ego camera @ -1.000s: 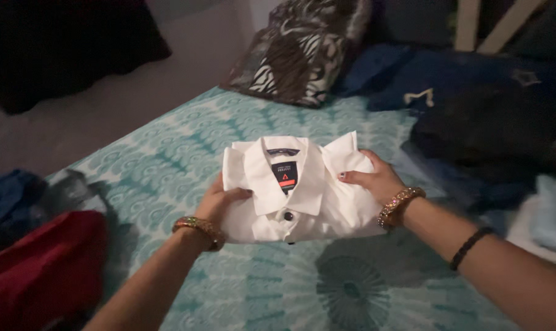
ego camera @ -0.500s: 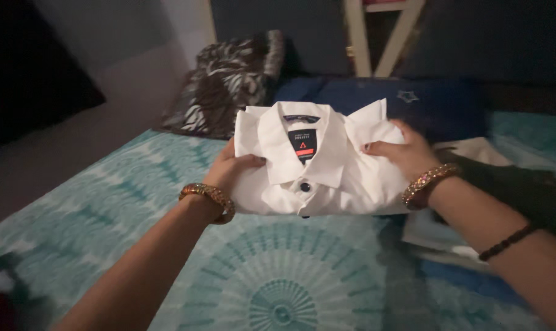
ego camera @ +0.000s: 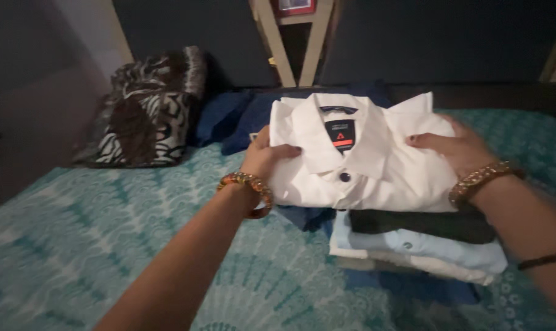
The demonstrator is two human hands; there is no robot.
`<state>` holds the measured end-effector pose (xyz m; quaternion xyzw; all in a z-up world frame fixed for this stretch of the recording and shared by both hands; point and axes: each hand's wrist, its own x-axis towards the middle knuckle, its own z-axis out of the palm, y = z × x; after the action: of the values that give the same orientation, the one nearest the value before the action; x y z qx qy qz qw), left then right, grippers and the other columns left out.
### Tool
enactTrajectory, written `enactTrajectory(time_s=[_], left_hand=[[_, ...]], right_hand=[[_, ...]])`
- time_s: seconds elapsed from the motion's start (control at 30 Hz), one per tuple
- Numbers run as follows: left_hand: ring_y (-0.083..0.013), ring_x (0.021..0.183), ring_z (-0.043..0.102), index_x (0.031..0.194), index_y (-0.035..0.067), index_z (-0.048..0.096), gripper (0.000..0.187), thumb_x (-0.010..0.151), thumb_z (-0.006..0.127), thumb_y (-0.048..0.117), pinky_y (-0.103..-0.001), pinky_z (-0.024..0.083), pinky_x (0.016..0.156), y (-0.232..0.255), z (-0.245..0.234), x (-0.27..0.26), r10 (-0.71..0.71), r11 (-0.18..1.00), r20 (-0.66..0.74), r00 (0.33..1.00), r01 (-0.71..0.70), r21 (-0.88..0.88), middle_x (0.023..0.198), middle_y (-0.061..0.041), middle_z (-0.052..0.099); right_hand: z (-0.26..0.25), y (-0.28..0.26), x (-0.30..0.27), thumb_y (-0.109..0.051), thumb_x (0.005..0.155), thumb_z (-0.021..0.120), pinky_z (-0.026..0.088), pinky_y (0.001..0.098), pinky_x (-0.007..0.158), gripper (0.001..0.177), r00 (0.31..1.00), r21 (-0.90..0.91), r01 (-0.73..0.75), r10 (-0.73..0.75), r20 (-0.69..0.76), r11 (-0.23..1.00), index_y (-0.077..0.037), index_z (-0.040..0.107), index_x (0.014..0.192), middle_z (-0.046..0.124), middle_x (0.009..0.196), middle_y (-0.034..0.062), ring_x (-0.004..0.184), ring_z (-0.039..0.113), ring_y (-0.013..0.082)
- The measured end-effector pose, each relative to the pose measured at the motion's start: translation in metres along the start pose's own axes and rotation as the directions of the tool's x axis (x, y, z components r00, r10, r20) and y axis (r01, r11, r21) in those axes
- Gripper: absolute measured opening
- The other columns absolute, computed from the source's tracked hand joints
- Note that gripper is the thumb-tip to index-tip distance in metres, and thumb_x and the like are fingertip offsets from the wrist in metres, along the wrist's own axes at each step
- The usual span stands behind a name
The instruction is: The person folds a white collared shirt by hand on a bed, aligning the sleeves and body before placing it onto a stack of other folded clothes.
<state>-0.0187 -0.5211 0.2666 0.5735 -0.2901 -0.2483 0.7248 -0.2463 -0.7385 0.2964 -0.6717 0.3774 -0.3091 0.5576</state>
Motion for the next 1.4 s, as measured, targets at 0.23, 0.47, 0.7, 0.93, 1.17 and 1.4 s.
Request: enactTrajectory(time_s=[0.23, 0.47, 0.7, 0.93, 1.17, 1.4], left_hand=[[-0.0291, 0.094, 0.074, 0.133, -0.002, 0.058, 0.064, 0.070, 0.071, -0.004, -0.040, 0.061, 0.083, -0.041, 0.065, 0.038, -0.004, 0.989, 0.094, 0.996, 0.018, -0.148, 0.114, -0.018, 0.073], [-0.0289, 0.095, 0.075, 0.136, 0.001, 0.056, 0.068, 0.070, 0.072, -0.003, -0.038, 0.061, 0.082, -0.073, 0.100, 0.050, -0.063, 0.997, 0.033, 0.997, 0.064, -0.033, 0.115, -0.017, 0.074], [-0.0313, 0.098, 0.075, 0.145, 0.010, 0.047, 0.085, 0.066, 0.075, -0.002, -0.042, 0.063, 0.084, -0.141, 0.107, 0.049, -0.201, 0.971, -0.051, 0.978, 0.206, 0.123, 0.117, -0.021, 0.073], [-0.0361, 0.122, 0.057, 0.156, 0.024, 0.036, 0.091, 0.077, 0.080, 0.026, -0.047, 0.043, 0.106, -0.128, 0.101, 0.016, 0.012, 0.643, -0.132, 0.991, 0.094, 0.760, 0.137, -0.018, 0.059], [-0.0285, 0.146, 0.046, 0.147, 0.036, 0.049, 0.056, 0.094, 0.066, 0.046, -0.053, 0.031, 0.122, -0.097, 0.132, 0.003, 0.509, 0.139, 0.306, 0.804, -0.427, 0.893, 0.153, -0.003, 0.055], [-0.0392, 0.154, 0.013, 0.157, 0.035, 0.036, 0.076, 0.089, 0.048, 0.068, -0.064, 0.012, 0.118, -0.128, 0.151, 0.010, 0.224, 0.291, 0.290, 0.931, -0.347, 0.891, 0.167, -0.012, 0.020]], right_hand=[[-0.057, 0.014, 0.019, -0.011, 0.075, 0.080, 0.059, 0.0397, 0.080, 0.070, 0.988, -0.067, -0.053, 0.042, -0.146, 0.996, -0.015, 0.061, 0.142, 0.074, 0.117, 0.0102, 0.092, 0.074, 0.0238], [-0.098, 0.035, 0.030, -0.019, 0.077, 0.078, 0.058, 0.0435, 0.078, 0.064, 0.957, 0.039, -0.202, 0.206, -0.202, 0.979, -0.015, 0.065, 0.140, 0.075, 0.113, 0.0092, 0.090, 0.073, 0.0245], [-0.106, 0.114, 0.063, -0.019, 0.075, 0.084, 0.056, 0.0402, 0.084, 0.086, 0.940, -0.041, -0.260, 0.243, -0.238, 0.965, -0.014, 0.044, 0.151, 0.066, 0.125, 0.0169, 0.101, 0.069, 0.0270], [-0.112, 0.144, 0.089, -0.031, 0.082, 0.087, 0.050, 0.0427, 0.098, 0.076, 0.871, -0.578, 0.270, -0.452, -0.195, 0.770, -0.004, 0.054, 0.145, 0.059, 0.142, 0.0221, 0.126, 0.058, 0.0326], [-0.073, 0.088, 0.054, -0.035, 0.098, 0.066, 0.049, 0.0439, 0.101, 0.046, 0.813, -0.687, 0.457, -0.578, 0.066, 0.565, -0.016, 0.060, 0.139, 0.052, 0.154, 0.0114, 0.137, 0.051, 0.0312], [-0.039, 0.123, 0.054, -0.043, 0.098, 0.056, 0.042, 0.0389, 0.112, 0.045, 0.841, -0.687, 0.512, -0.462, 0.281, 0.515, -0.023, 0.063, 0.138, 0.055, 0.151, 0.0085, 0.138, 0.052, 0.0275]])
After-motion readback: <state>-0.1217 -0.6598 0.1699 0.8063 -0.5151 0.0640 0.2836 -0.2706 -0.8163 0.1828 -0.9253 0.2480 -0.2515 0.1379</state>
